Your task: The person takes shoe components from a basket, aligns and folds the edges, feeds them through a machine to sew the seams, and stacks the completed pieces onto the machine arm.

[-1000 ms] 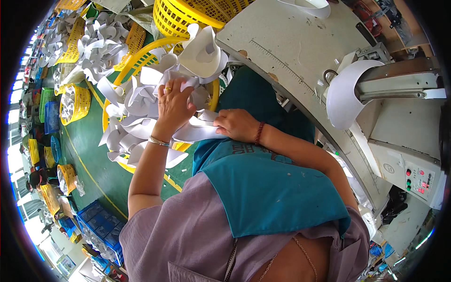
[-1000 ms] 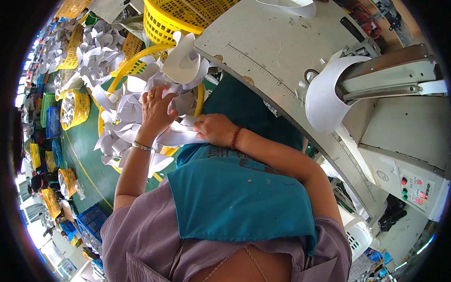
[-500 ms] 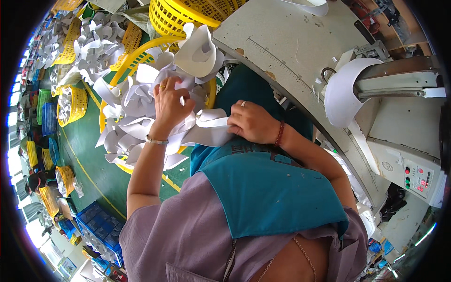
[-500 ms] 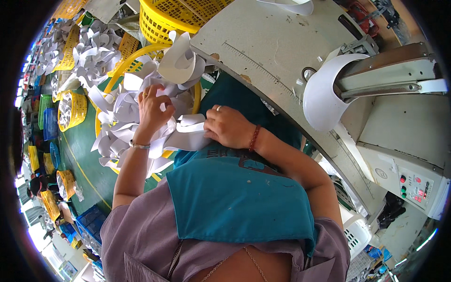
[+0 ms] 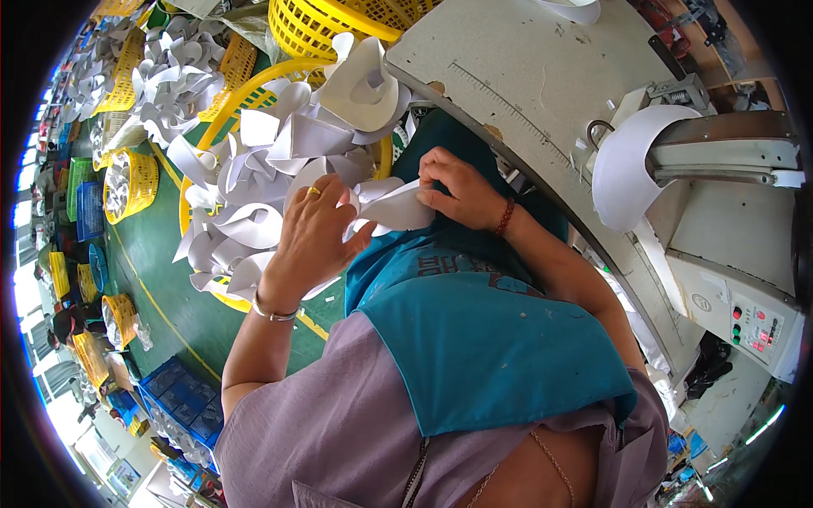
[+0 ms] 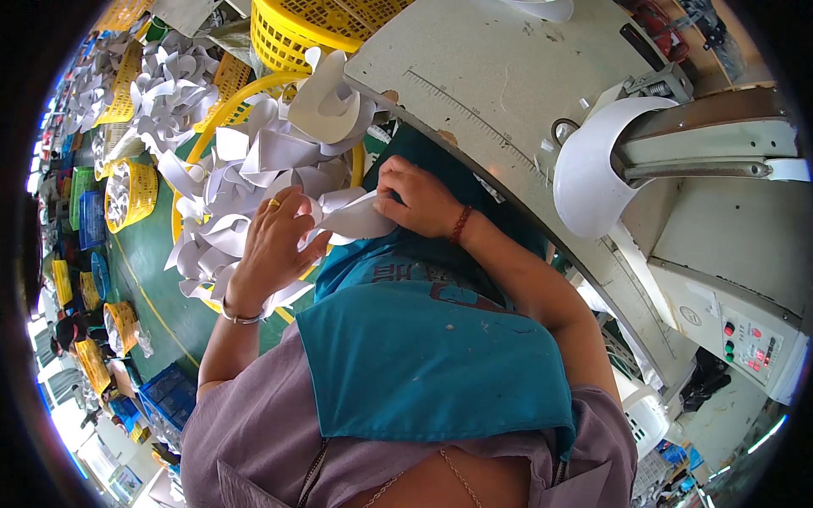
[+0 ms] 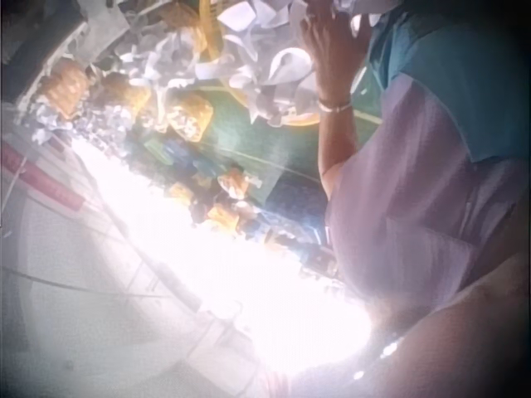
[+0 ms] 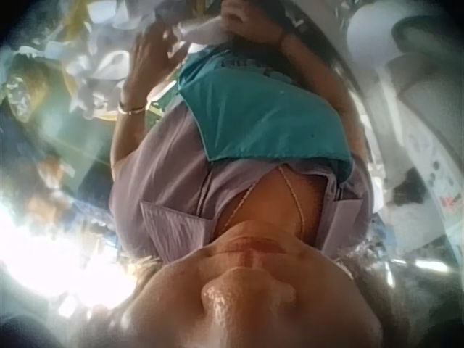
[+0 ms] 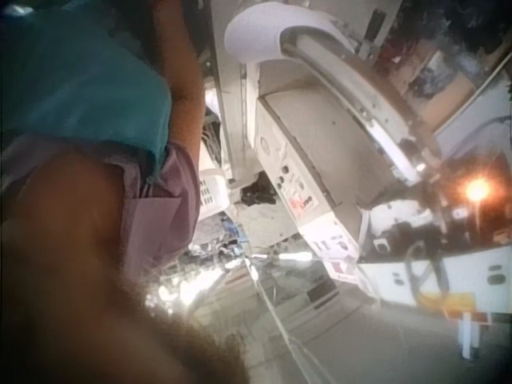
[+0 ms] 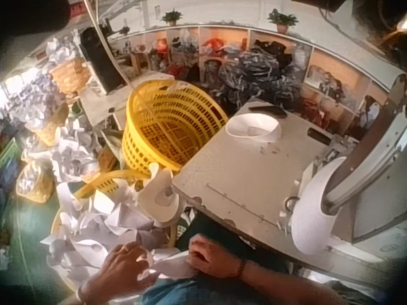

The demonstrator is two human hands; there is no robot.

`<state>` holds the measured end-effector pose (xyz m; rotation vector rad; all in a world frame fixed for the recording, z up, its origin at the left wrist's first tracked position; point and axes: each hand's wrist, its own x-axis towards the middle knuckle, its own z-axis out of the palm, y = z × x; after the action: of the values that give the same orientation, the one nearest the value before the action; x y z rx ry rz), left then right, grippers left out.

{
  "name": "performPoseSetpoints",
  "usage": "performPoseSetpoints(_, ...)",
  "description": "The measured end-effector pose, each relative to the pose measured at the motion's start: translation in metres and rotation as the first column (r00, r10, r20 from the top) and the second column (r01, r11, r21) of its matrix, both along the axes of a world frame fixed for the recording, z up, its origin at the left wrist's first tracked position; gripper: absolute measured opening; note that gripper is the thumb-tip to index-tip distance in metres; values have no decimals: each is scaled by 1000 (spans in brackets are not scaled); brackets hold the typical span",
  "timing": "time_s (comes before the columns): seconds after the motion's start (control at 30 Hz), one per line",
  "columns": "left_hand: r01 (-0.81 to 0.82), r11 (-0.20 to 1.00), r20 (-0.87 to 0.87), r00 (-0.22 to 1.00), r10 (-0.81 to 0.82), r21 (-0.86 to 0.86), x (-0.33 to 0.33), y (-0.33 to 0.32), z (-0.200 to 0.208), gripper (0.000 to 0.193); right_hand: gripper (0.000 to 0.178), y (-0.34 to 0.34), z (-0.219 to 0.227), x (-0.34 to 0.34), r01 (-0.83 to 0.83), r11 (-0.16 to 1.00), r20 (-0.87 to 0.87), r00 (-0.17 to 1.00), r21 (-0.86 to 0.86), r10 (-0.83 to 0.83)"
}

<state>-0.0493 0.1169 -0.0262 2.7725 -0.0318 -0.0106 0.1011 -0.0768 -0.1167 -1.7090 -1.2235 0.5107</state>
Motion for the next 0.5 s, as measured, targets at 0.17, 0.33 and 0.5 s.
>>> performPoseSetpoints(0.17,125,977,-88,986,-141,-172,2,25,-6,11,15,-6,-9,5,-18,996,-154,988,-84,5)
performPoseSetpoints(0.33,-172,723,-230,973,19,-669,11,65,13,11,13,-23,-41,6,49,997,-44,998,-59,-51)
performPoseSetpoints(0.5,-134,878,-316,949,-20,-460,8,37,9,14,16,-19,-40,0,42,992,-118,991,-121,-57)
